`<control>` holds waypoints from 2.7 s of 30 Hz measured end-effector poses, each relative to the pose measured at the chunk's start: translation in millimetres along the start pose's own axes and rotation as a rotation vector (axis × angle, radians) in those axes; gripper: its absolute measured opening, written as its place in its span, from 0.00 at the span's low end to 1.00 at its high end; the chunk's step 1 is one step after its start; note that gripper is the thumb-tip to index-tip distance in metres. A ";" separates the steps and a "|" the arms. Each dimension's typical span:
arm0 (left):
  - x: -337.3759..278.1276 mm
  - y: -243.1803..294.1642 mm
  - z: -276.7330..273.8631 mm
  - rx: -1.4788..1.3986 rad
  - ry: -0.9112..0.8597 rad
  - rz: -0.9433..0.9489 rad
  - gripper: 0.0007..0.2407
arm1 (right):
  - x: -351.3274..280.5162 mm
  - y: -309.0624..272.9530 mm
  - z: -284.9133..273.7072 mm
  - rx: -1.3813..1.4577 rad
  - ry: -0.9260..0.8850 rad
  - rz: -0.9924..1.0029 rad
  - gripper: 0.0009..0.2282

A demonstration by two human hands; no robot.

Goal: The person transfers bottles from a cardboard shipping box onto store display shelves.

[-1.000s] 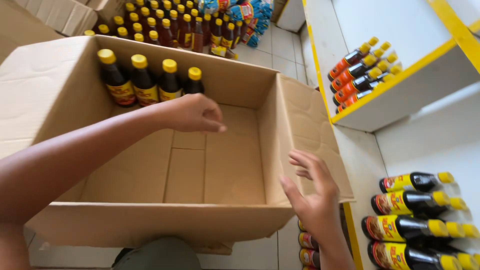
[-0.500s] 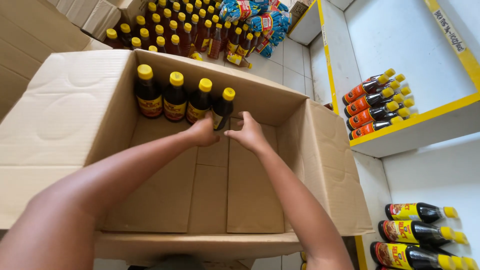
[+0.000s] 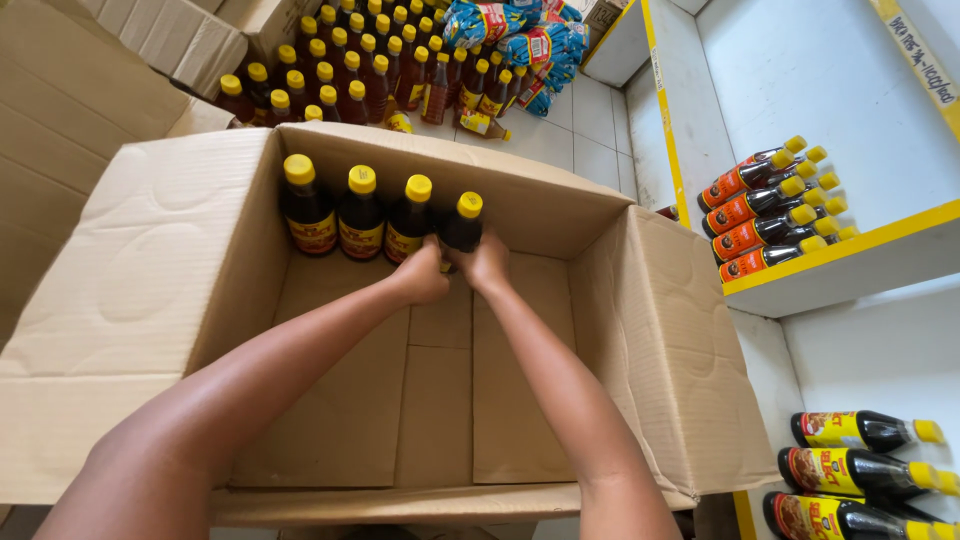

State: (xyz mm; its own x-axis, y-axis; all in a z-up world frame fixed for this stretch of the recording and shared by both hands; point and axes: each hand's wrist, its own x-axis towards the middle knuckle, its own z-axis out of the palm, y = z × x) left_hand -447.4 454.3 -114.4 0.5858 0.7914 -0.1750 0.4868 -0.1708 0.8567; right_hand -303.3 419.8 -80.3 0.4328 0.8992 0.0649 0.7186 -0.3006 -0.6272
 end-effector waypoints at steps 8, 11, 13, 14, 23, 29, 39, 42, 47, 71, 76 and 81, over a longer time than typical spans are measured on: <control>-25.8 41.2 -37.3 0.018 0.104 0.241 0.18 | -18.3 -10.8 -64.5 -0.004 0.019 -0.002 0.29; -45.0 79.0 -58.0 -0.024 0.102 0.350 0.14 | -55.2 -44.6 -120.5 0.077 0.081 -0.262 0.27; -66.5 115.5 -69.7 -0.046 0.050 0.401 0.15 | -94.2 -87.4 -170.9 0.141 -0.087 0.060 0.25; -79.4 137.2 -72.4 -0.040 0.040 0.412 0.15 | -104.6 -86.2 -186.1 0.145 -0.073 0.066 0.25; -169.6 298.8 -19.9 -0.030 -0.226 0.635 0.22 | -212.4 -29.1 -331.1 0.261 0.021 -0.330 0.24; -188.5 375.4 72.9 0.037 -0.315 0.744 0.21 | -289.1 25.1 -419.8 0.176 0.145 -0.222 0.26; -166.9 443.0 257.1 0.032 -0.404 0.964 0.22 | -352.2 132.7 -515.4 0.136 0.235 0.104 0.23; -156.8 453.1 297.5 0.074 -0.424 0.926 0.22 | -354.6 156.5 -530.4 0.075 0.245 0.151 0.22; -130.0 453.5 350.1 0.085 -0.446 0.906 0.22 | -344.3 204.2 -538.5 0.005 0.274 0.252 0.23; -77.4 404.8 457.1 0.091 -0.532 0.656 0.21 | -314.1 283.6 -480.0 0.179 0.462 0.333 0.20; -81.3 400.6 463.0 0.093 -0.551 0.606 0.21 | -316.1 289.1 -476.5 0.286 0.486 0.316 0.21; -87.3 402.2 459.0 0.106 -0.545 0.589 0.23 | -317.2 273.2 -468.8 0.444 0.527 0.289 0.27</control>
State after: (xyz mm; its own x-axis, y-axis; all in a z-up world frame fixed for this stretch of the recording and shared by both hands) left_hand -5.3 47.1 22.7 0.9854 0.1612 0.0550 0.0428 -0.5471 0.8360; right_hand 11.0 -96.6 91.6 0.8552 0.4982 0.1432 0.2973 -0.2450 -0.9228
